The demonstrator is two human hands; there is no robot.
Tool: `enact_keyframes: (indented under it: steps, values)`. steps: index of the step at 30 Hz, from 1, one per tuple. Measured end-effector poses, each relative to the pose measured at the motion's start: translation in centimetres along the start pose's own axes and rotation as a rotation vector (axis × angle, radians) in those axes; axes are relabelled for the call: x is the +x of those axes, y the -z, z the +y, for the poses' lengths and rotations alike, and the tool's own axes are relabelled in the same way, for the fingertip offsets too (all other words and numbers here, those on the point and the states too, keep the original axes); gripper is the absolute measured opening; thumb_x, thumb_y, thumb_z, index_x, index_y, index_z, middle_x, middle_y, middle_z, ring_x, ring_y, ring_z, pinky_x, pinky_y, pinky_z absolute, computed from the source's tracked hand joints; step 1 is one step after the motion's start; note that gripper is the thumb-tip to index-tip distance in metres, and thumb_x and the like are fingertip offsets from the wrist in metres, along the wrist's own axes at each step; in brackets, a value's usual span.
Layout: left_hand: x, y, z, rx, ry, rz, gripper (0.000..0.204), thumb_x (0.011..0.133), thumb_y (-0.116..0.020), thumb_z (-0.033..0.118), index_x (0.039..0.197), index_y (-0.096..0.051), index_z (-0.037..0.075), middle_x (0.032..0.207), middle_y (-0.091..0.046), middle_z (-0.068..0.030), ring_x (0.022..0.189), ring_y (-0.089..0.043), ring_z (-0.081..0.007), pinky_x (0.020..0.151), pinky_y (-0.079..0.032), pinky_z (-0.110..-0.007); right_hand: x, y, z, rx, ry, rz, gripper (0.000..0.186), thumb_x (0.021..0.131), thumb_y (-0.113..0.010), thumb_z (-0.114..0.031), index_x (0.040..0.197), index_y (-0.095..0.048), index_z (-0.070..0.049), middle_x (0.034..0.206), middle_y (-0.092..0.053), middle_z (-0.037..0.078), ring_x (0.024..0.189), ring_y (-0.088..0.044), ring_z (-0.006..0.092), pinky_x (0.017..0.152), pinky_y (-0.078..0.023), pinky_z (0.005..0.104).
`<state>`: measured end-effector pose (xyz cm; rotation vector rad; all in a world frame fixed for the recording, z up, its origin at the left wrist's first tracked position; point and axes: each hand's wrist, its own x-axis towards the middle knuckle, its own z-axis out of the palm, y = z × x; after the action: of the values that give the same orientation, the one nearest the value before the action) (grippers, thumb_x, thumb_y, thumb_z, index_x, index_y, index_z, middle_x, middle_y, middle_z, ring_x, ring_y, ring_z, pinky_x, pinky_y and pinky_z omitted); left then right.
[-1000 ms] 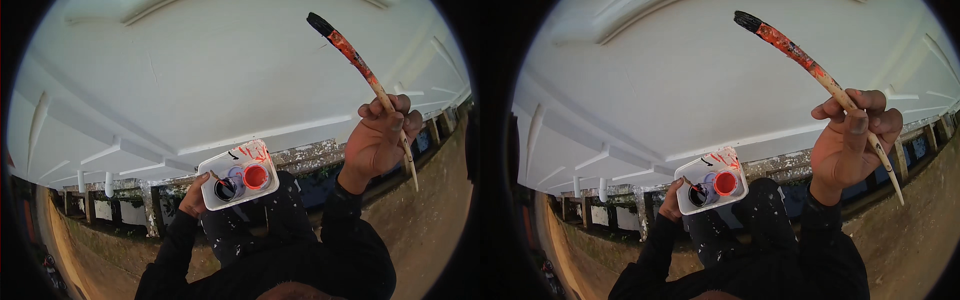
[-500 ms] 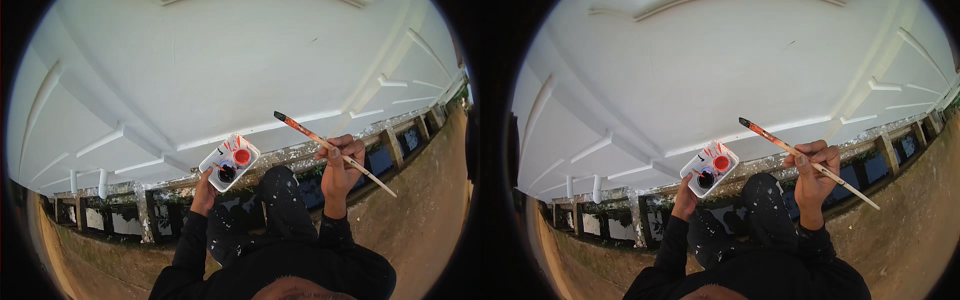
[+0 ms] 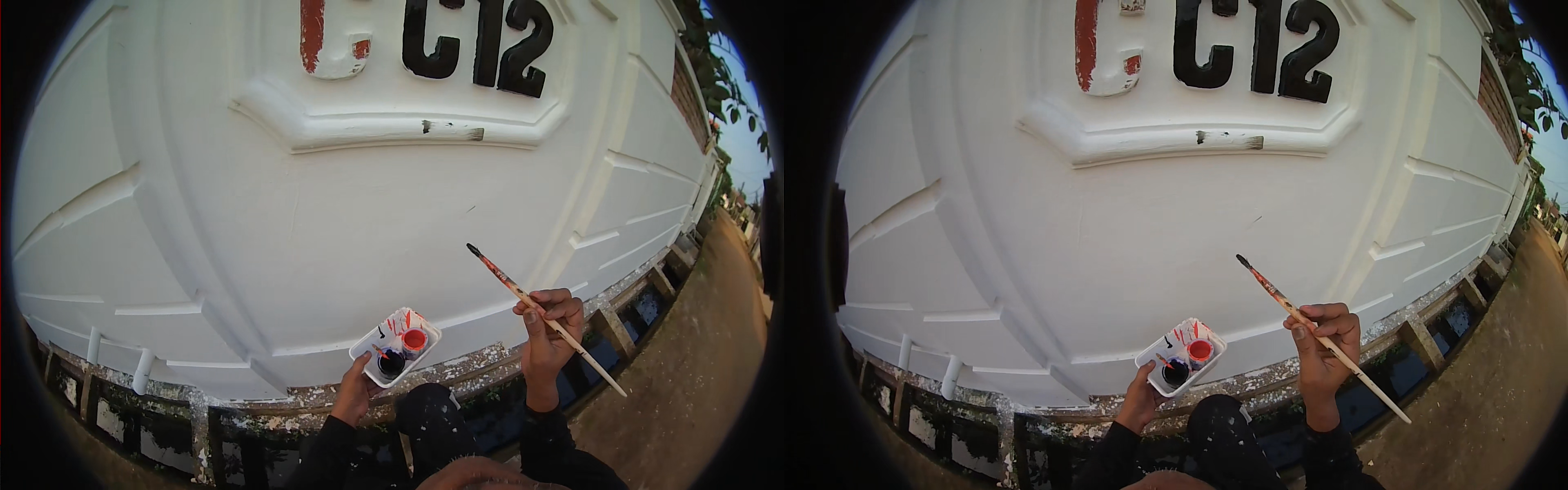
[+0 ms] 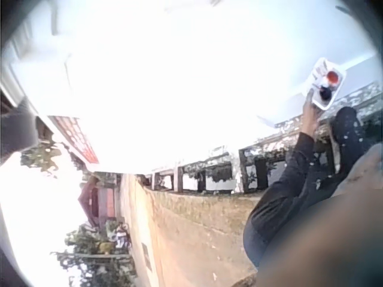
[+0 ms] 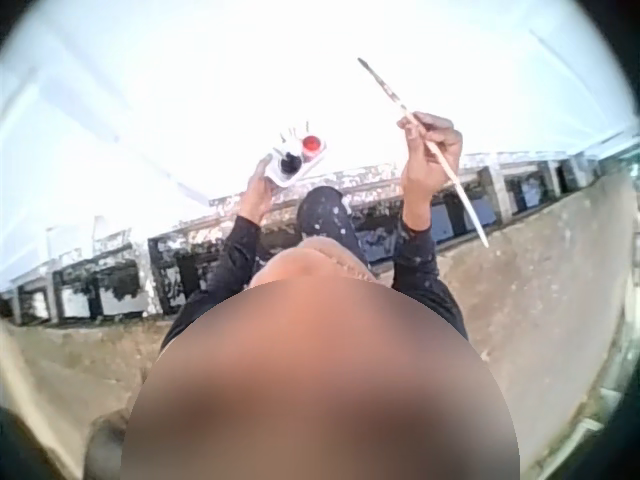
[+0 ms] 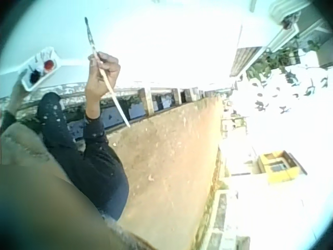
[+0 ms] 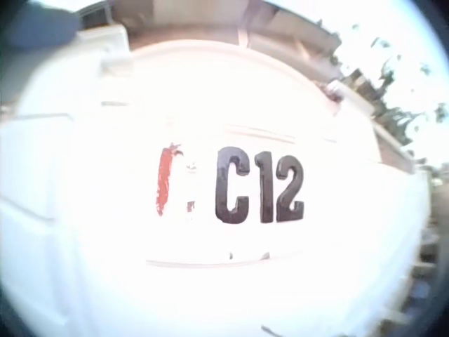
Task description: Painting raised numbers on a white outdoor wall.
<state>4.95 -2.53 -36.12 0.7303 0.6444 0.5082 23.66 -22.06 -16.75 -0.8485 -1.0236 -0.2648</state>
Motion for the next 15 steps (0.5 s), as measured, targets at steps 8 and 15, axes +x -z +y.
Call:
enact_keyframes:
  steps: [8,15]
  values:
    - [4.1,-9.3,-2.5,-0.023,-0.001,-0.120,0.057,0.089,-0.065,0.048,0.117,-0.059,-0.002,0.097,-0.067,-0.0111,0.082,-0.070,-0.0219,0.072,-0.058,-0.036,11.2,-4.6,-1.1,-0.466,0.613,-0.210,0.027,0.087,-0.067,0.010,0.098,-0.045,-0.002,0.110,-0.057,0.018,0.090,-0.067,0.0223,0.082,-0.059,0.0296]
    - [8.0,-11.4,-8.1,0.008,0.044,-0.078,0.088,0.078,-0.076,0.049,0.127,-0.034,-0.012,0.119,-0.052,-0.0253,0.104,-0.062,-0.0345,0.076,-0.057,-0.048,19.6,-10.7,-2.9,-0.515,0.808,-0.378,0.019,0.091,-0.068,0.001,0.100,-0.051,-0.001,0.109,-0.064,0.017,0.097,-0.067,0.0194,0.084,-0.057,0.0297]
